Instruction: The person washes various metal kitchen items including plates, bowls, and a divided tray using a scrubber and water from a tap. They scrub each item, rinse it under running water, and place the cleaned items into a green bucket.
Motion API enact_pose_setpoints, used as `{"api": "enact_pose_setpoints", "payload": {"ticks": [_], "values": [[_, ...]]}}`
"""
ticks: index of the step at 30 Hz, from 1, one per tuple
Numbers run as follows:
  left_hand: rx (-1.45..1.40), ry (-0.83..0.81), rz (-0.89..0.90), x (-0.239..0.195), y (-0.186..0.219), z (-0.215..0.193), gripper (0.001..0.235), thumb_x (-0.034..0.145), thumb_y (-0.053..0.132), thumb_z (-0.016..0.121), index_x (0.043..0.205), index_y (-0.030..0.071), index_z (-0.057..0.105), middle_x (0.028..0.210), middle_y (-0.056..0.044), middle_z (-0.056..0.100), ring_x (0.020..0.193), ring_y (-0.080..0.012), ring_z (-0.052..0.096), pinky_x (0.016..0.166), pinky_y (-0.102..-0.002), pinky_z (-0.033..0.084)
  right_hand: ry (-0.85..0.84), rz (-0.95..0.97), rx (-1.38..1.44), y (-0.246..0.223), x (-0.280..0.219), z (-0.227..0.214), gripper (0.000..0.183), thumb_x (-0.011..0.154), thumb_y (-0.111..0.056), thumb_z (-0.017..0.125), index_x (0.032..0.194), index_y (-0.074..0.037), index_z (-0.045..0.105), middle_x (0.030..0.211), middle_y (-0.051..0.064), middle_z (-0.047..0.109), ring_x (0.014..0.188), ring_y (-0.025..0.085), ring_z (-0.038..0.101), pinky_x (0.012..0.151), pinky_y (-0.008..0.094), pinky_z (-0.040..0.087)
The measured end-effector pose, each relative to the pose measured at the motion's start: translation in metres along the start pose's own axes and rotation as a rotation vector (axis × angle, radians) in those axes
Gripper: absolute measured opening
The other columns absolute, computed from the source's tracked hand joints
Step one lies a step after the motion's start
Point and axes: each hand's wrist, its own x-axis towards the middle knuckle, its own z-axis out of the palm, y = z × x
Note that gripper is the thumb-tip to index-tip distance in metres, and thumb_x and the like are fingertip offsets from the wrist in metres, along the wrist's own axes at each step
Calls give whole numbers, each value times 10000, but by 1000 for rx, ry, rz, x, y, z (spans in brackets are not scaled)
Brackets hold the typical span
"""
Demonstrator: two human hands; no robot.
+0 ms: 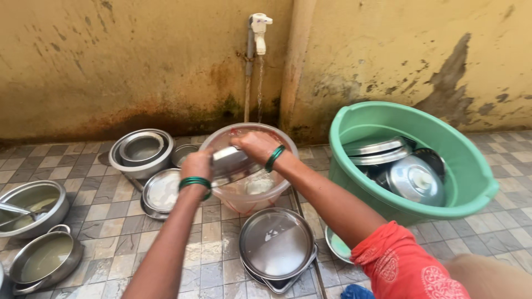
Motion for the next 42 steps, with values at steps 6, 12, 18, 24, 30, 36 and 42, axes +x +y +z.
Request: {"api": "enact_pose_setpoints", "payload": {"ticks": [6,12,18,24,30,36,42], "values": [[-123,250,234,-5,15,-72,324,779,-8,653,1048,141,755,1010,-152,750,926,-371,708,800,-473,561,591,-163,160,-34,-9,-49,193,896,-66,602,1052,-95,711,930,134,758,900,329,727,755,451,577],[5,67,185,-23,15,-76,299,883,17,643,1076,204,773,977,-149,747,909,-349,724,812,-472,571,440,-78,196,-67,-29,-33,134,882,-45,620,957,-97,719,893,139,753,875,327,736,744,438,591],[85,-72,82,-51,6,-77,341,847,22,653,1069,246,782,938,-145,760,835,-329,740,784,-452,597,81,-2,131,-82,-32,-29,237,939,-18,564,1094,-119,713,928,160,749,813,281,772,699,392,631],[81,335,313,-30,24,-135,227,972,52,667,1124,185,773,986,-109,782,799,-238,756,746,-384,626,671,-201,81,-74,-11,-82,215,924,-75,627,1122,-117,700,1003,102,767,900,269,750,772,390,615],[189,162,275,-40,24,-122,194,997,57,640,1070,167,781,963,-126,778,805,-248,757,745,-386,630,368,114,116,-89,-33,-44,171,1041,-64,571,1052,-160,712,918,83,760,828,209,745,720,350,603],[196,-199,123,-79,15,-85,368,850,16,679,1114,247,791,974,-155,776,838,-276,753,802,-412,613,140,111,218,-99,-58,8,190,946,-55,599,1049,-173,706,952,127,763,881,248,751,768,382,603],[151,225,313,-45,42,-141,146,1099,98,611,1129,128,751,1020,-142,769,845,-242,755,741,-374,637,423,-4,16,-78,-26,-65,79,1047,-129,620,1007,-149,686,878,81,739,812,205,733,755,374,600]]}}
